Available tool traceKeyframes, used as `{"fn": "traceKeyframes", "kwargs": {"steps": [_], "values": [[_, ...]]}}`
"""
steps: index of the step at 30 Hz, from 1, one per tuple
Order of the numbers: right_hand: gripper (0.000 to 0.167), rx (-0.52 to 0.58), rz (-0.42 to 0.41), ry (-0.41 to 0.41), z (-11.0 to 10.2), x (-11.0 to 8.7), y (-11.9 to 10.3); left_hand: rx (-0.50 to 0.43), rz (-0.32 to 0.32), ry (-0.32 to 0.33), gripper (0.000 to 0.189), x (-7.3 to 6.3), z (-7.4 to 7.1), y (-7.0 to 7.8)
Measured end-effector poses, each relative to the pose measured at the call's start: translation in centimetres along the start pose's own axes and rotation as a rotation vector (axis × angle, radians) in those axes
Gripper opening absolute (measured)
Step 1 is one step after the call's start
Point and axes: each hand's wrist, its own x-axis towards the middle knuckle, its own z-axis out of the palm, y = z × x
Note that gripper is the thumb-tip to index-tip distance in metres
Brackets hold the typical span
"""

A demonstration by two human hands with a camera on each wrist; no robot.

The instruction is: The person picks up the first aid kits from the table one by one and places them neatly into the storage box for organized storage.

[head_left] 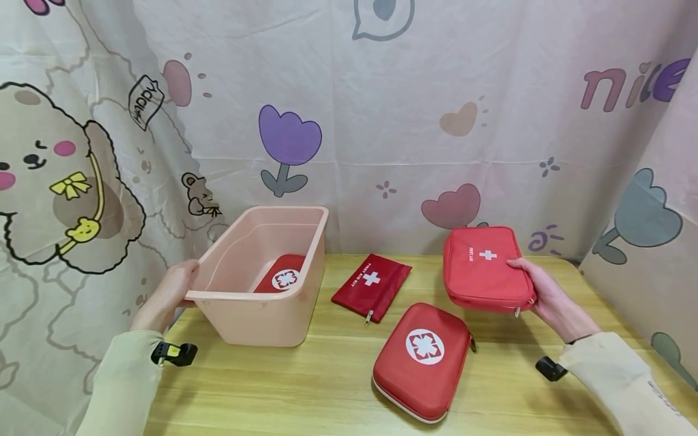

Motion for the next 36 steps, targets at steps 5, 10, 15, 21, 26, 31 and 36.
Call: {"fn": "traceKeyframes", "kwargs": {"steps": [5,10,15,21,26,31,36], "values": [[0.063,0.007,-0.002,0.004,0.6,-0.2,-0.5,0.009,-0.004,-0.003,0.063,0.1,0.0,0.0],[0.071,0.031,-0.007,-0.011,1.2,-0.2,-1.0,0.011,-0.02,-0.007,0.065,0.1,-0.1,0.1],[0.076,0.055,-0.023,-0.044,2.0,-0.3,-1.5,0.006,-0.019,0.002,0.065,0.1,0.0,0.1],[0.075,0.076,-0.031,-0.057,2.8,-0.3,-2.0,0.004,-0.024,0.005,0.064,0.0,0.0,0.2],[0.079,0.109,-0.024,-0.058,3.3,-0.3,-2.5,0.002,-0.029,0.013,0.063,0.1,0.1,0.3],[0.08,0.137,-0.029,-0.076,3.9,-0.3,-2.8,-0.008,-0.016,0.022,0.061,0.1,0.1,0.3],[0.08,0.161,-0.035,-0.095,4.7,-0.1,-3.0,-0.01,-0.013,0.023,0.061,0.1,0.2,0.2]]}}
